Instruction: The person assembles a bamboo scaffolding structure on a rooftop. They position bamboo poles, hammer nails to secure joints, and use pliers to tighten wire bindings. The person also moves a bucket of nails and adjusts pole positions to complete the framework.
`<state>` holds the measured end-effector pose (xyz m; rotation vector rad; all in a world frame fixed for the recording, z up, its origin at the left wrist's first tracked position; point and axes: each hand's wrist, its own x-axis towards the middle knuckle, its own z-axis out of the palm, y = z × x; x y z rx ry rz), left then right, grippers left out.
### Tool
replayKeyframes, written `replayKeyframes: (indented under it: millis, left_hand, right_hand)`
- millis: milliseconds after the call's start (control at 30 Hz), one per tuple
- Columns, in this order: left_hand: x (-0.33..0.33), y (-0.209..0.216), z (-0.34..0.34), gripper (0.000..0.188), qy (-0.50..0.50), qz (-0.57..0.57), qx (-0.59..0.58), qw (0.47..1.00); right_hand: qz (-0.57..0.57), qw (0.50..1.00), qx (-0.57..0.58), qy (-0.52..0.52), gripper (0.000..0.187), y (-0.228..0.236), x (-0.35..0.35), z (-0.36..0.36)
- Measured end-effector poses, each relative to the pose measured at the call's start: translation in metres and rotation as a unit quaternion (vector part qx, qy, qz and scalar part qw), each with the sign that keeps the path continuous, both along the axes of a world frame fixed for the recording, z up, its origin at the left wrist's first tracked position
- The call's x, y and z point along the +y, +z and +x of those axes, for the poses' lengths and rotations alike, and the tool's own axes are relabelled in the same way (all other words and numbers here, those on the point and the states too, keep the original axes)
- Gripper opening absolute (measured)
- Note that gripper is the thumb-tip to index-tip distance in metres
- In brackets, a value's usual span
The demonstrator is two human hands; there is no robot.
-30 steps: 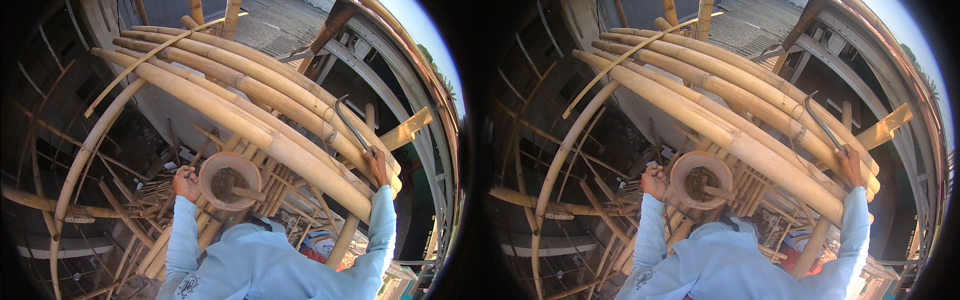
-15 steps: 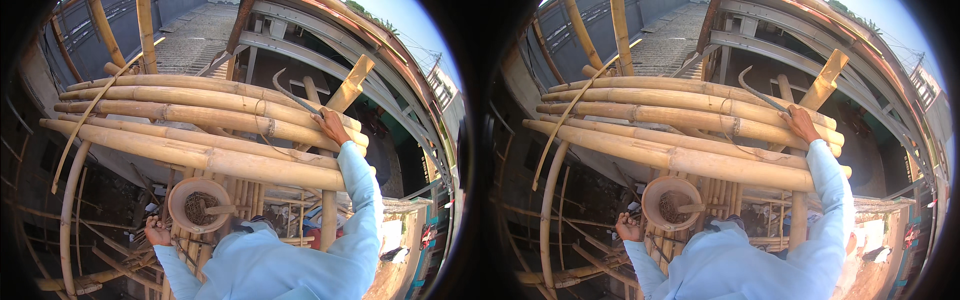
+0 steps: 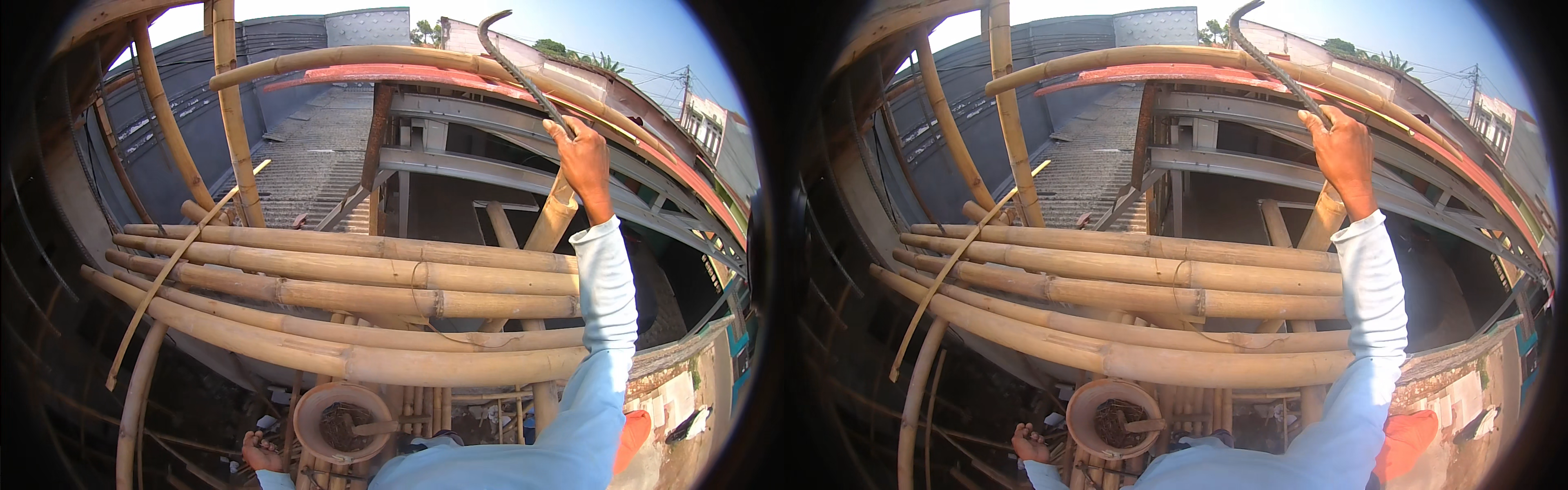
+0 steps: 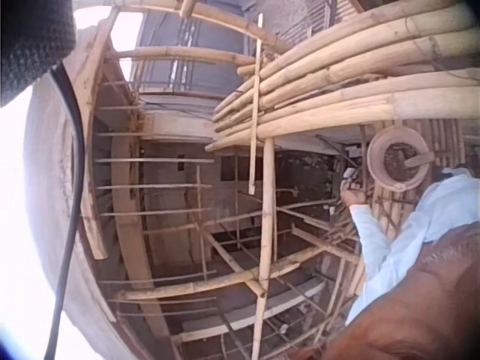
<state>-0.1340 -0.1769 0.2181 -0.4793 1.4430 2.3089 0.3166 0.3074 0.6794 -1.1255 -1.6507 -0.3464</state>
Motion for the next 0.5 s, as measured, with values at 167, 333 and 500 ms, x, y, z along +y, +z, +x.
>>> replayKeyframes:
  millis: [167, 333, 500]
  left_hand:
    - [0.017, -0.015, -0.003, 0.013, -0.036, 0.044, 0.044, 0.997]
    - [0.076, -0.013, 0.013, 0.039, -0.088, 0.070, 0.021, 0.993]
    - [0.127, 0.069, 0.019, 0.077, -0.135, 0.019, 0.055, 0.989]
  right_hand:
    - [0.025, 0.986, -0.120, -0.116, 0.039, 0.111, 0.085, -0.021]
    - [-0.027, 0.963, -0.238, -0.121, 0.038, 0.133, 0.179, -0.055]
    - [0.019, 0.975, -0.220, -0.040, 0.036, 0.100, 0.222, -0.077]
